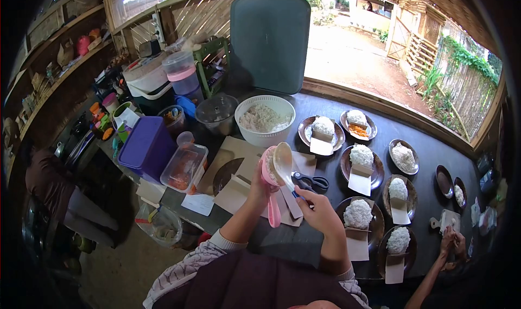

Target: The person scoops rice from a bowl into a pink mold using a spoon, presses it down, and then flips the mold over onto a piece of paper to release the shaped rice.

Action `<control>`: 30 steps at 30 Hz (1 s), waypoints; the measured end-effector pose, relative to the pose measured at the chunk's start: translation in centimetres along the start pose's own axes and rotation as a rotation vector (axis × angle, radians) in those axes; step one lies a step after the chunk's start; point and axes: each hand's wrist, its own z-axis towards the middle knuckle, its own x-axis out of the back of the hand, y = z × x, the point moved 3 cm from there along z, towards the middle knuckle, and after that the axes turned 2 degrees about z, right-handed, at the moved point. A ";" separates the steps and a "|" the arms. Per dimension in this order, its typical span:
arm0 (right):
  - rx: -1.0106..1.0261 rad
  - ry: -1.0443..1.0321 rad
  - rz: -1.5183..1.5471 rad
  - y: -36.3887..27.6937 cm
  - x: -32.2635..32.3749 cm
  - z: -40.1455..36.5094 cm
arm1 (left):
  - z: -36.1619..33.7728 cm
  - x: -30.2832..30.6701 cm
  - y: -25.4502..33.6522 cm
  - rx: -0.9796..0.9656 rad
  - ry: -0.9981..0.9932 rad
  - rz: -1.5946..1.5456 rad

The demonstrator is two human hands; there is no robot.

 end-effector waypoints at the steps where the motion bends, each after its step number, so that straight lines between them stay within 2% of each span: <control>1: 0.069 0.011 0.026 -0.1 0.0 0.1 | 0.0 0.0 0.1 0.001 0.022 -0.007; 3: -0.316 -0.139 0.302 -0.2 1.3 -0.1 | 0.3 0.4 0.1 -0.012 -0.024 -0.038; 5: -0.320 -0.173 0.540 0.2 2.3 0.1 | 0.2 0.5 0.4 -0.015 -0.069 -0.070; 7: -0.322 -0.133 0.619 -0.1 3.1 -0.1 | 0.2 0.1 0.9 0.045 -0.093 -0.232; 11: -0.267 -0.093 0.581 -1.2 3.6 -0.4 | 0.6 0.7 1.1 0.043 -0.079 -0.332; 13: -0.264 -0.045 0.402 -1.4 3.3 -0.6 | 1.1 1.1 0.9 0.038 -0.089 -0.350; 15: -0.266 -0.068 0.352 -1.3 2.7 -0.8 | 1.0 1.2 0.5 0.048 -0.100 -0.364; 19: -0.281 -0.167 0.195 -1.5 1.7 -1.0 | 0.9 1.0 0.2 0.087 -0.083 -0.282; 22: -0.279 -0.172 0.188 -1.6 1.5 -1.2 | 0.7 1.0 0.0 0.101 -0.132 -0.178; 25: -0.273 -0.181 0.140 -1.8 1.7 -1.2 | 0.5 0.8 0.2 0.033 -0.071 -0.035; 30: -0.287 -0.205 0.142 -1.9 1.5 -1.0 | -0.1 0.5 0.9 0.051 -0.160 0.017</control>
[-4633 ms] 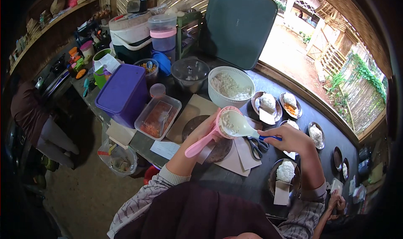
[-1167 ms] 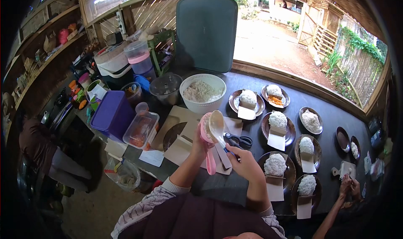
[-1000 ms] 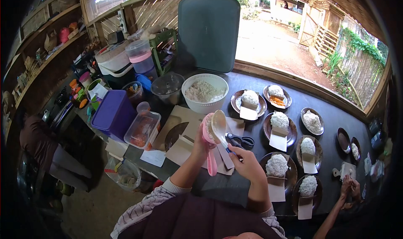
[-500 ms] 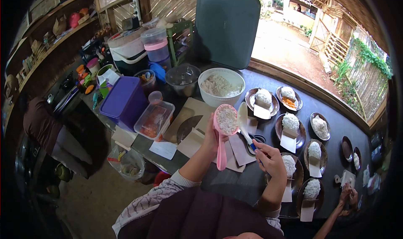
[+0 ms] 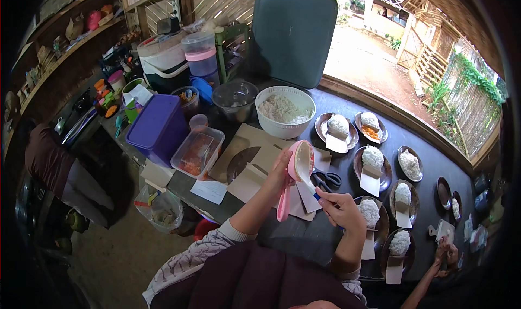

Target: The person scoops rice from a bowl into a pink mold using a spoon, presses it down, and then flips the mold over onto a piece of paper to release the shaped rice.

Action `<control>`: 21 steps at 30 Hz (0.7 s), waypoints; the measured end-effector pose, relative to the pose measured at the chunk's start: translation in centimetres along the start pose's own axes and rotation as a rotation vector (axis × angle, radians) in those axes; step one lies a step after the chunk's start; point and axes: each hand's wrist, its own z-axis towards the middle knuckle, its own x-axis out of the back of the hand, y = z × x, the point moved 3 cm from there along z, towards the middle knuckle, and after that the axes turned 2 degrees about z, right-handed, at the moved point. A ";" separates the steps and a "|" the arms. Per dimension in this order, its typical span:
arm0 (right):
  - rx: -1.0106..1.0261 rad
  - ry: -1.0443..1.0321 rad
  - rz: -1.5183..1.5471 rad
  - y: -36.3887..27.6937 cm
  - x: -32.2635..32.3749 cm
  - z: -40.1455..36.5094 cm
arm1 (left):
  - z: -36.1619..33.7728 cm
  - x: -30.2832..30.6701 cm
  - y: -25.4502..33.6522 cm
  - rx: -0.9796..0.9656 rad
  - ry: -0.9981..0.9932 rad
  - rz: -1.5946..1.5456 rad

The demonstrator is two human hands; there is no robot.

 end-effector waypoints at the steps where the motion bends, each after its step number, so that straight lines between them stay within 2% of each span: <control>1: 0.004 -0.007 0.000 0.1 0.0 0.2 | 0.0 0.0 -0.1 -0.001 0.000 -0.002; 7: 0.013 0.029 0.015 0.3 -0.9 0.8 | 0.2 0.3 -0.2 -0.014 0.028 0.004; 10: 0.048 0.041 0.069 0.8 -1.1 1.3 | 0.2 0.6 -0.3 -0.006 0.074 -0.094; 12: 0.068 0.031 0.104 0.8 -0.9 1.5 | 0.6 0.8 -0.3 -0.017 0.015 -0.174; 15: 0.037 0.008 0.258 0.4 -0.6 1.1 | 0.5 0.7 -0.1 0.025 -0.037 -0.293; 18: 0.102 0.042 0.487 0.2 0.2 0.4 | 0.9 0.9 -0.1 0.000 -0.006 -0.373; 21: 0.109 0.116 0.342 0.3 0.3 0.5 | 1.0 1.2 0.0 -0.004 -0.016 -0.399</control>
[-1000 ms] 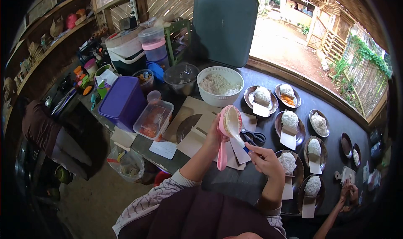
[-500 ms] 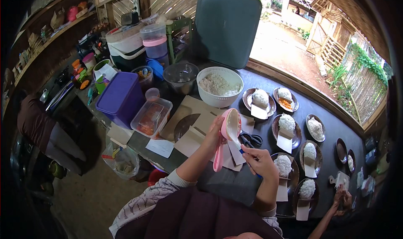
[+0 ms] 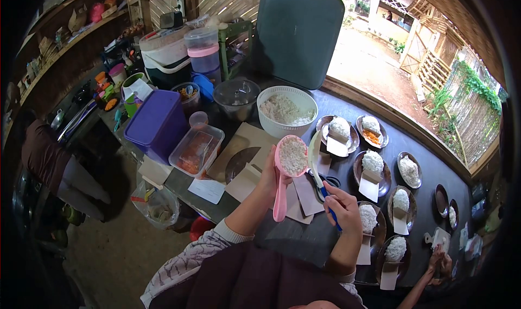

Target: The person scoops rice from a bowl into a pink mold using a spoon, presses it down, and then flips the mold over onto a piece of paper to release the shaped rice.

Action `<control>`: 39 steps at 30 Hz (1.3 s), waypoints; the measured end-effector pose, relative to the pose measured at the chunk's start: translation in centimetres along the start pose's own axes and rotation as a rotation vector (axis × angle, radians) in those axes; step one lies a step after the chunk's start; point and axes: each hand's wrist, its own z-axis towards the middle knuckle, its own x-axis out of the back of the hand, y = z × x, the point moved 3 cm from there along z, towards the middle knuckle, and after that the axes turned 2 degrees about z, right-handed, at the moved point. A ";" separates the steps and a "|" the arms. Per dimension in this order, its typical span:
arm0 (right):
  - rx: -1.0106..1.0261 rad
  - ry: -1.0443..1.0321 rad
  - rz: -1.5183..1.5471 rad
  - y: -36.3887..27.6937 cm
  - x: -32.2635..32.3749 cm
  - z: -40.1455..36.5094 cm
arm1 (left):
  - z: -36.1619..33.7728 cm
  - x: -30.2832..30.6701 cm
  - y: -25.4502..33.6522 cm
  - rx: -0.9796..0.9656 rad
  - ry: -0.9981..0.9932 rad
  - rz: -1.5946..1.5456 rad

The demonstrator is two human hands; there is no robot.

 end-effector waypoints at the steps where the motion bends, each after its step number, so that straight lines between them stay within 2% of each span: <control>1: 0.000 0.000 0.001 0.1 -0.1 0.0 | 0.0 0.0 0.1 0.001 0.000 0.001; 4: -0.001 0.025 -0.157 0.5 -0.5 0.2 | -0.1 -0.3 0.0 -0.002 0.005 0.058; 6: -0.030 0.013 -0.303 0.8 -0.7 0.1 | 0.0 -0.2 -0.5 0.025 0.116 0.179; 7: -0.024 0.011 -0.323 1.1 -0.6 0.2 | -0.1 -0.1 -0.6 0.025 0.114 0.179; 9: -0.037 0.007 -0.333 1.0 -0.4 0.1 | -0.1 0.1 -0.7 -0.006 0.069 0.390; 12: -0.012 0.010 -0.365 1.2 -0.3 -0.1 | -0.3 -0.3 -0.8 -0.009 0.023 0.431; 14: 0.029 0.013 -0.392 0.8 -0.4 -0.2 | -0.2 -0.4 -0.9 -0.002 0.006 0.427; 16: -0.065 -0.001 -0.349 0.2 -0.7 -0.5 | -0.1 -0.2 -1.0 0.005 -0.008 0.426; 19: -0.033 -0.003 -0.331 0.6 -0.7 -0.5 | 0.1 -0.4 -0.9 -0.006 -0.072 0.427; 22: -0.039 -0.023 -0.249 0.3 -0.3 -0.4 | -0.2 -0.2 -0.9 0.017 -0.049 0.343; 25: -0.054 -0.028 -0.183 0.1 0.4 -0.4 | -0.1 -0.5 -0.9 0.039 -0.106 0.198; 27: -0.065 -0.030 -0.149 -0.1 0.5 -0.6 | -0.2 -1.0 -0.6 -0.021 0.061 0.149; 30: -0.064 0.002 -0.164 -0.4 0.3 -0.9 | -0.1 -0.5 0.2 -0.009 0.030 0.005; 34: -0.089 -0.025 -0.247 0.2 0.1 -0.7 | 0.1 0.0 0.2 -0.021 0.072 -0.007; 39: -0.078 -0.002 -0.292 0.3 -0.1 -0.4 | -0.4 -1.5 -1.2 0.033 0.058 0.198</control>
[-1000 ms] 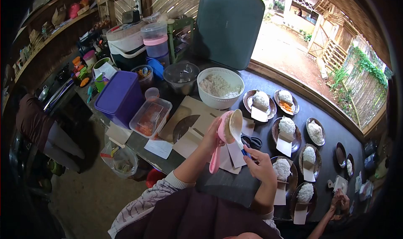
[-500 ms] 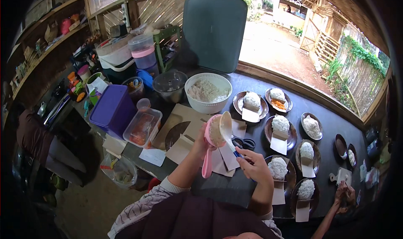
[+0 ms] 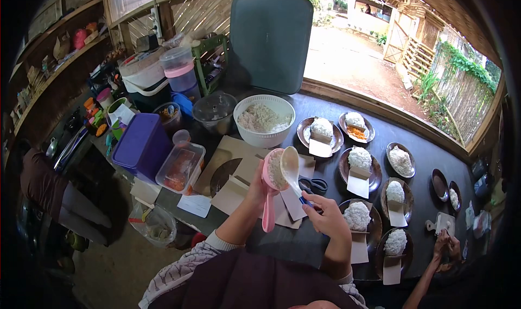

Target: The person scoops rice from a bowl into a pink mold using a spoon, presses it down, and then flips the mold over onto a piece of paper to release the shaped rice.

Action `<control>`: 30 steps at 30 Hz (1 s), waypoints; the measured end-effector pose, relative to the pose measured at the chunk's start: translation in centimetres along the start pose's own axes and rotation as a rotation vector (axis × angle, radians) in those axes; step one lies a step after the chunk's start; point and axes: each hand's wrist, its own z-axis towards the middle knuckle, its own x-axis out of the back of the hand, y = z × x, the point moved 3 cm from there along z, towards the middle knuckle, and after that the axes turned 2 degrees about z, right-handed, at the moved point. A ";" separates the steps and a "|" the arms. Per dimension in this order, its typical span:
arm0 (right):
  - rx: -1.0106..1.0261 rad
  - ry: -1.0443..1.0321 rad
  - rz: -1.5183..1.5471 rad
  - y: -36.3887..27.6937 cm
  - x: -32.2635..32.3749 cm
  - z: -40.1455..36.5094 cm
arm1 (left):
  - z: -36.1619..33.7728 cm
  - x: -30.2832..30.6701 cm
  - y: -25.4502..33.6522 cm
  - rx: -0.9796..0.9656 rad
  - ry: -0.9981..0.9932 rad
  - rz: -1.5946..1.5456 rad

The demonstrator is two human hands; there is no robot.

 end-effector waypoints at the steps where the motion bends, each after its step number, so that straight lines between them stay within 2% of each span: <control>1: 0.004 0.007 0.001 0.0 0.1 0.0 | 0.1 -0.1 -0.2 0.000 0.002 -0.002; 4: 0.010 0.013 0.048 0.3 0.3 0.2 | 0.2 0.0 -0.2 -0.002 0.048 -0.029; 6: 0.011 0.013 0.096 0.2 0.7 0.4 | -0.1 -0.2 0.1 0.022 -0.042 -0.041; 8: -0.014 -0.119 0.340 -0.1 1.6 0.1 | -0.3 -0.6 0.4 0.036 -0.017 -0.078; 12: 0.000 -0.058 0.507 -0.4 2.5 -0.4 | 0.0 0.3 0.4 0.046 0.017 -0.137; 19: -0.069 -0.046 0.342 -0.1 1.7 -0.1 | -0.3 -0.1 1.1 -0.004 0.012 -0.127; 21: -0.096 -0.101 0.301 -0.3 1.0 0.0 | -0.4 -0.4 1.2 -0.001 0.096 -0.144; 26: -0.096 -0.200 0.396 -0.5 0.9 -0.1 | 0.1 0.9 0.7 0.011 -0.024 -0.247; 28: 0.033 -0.315 0.597 -0.2 1.0 -0.3 | 0.1 0.9 0.8 0.013 -0.040 -0.236; 30: 0.090 -0.281 0.611 0.1 1.2 -0.3 | 0.1 0.8 1.0 -0.014 0.000 -0.268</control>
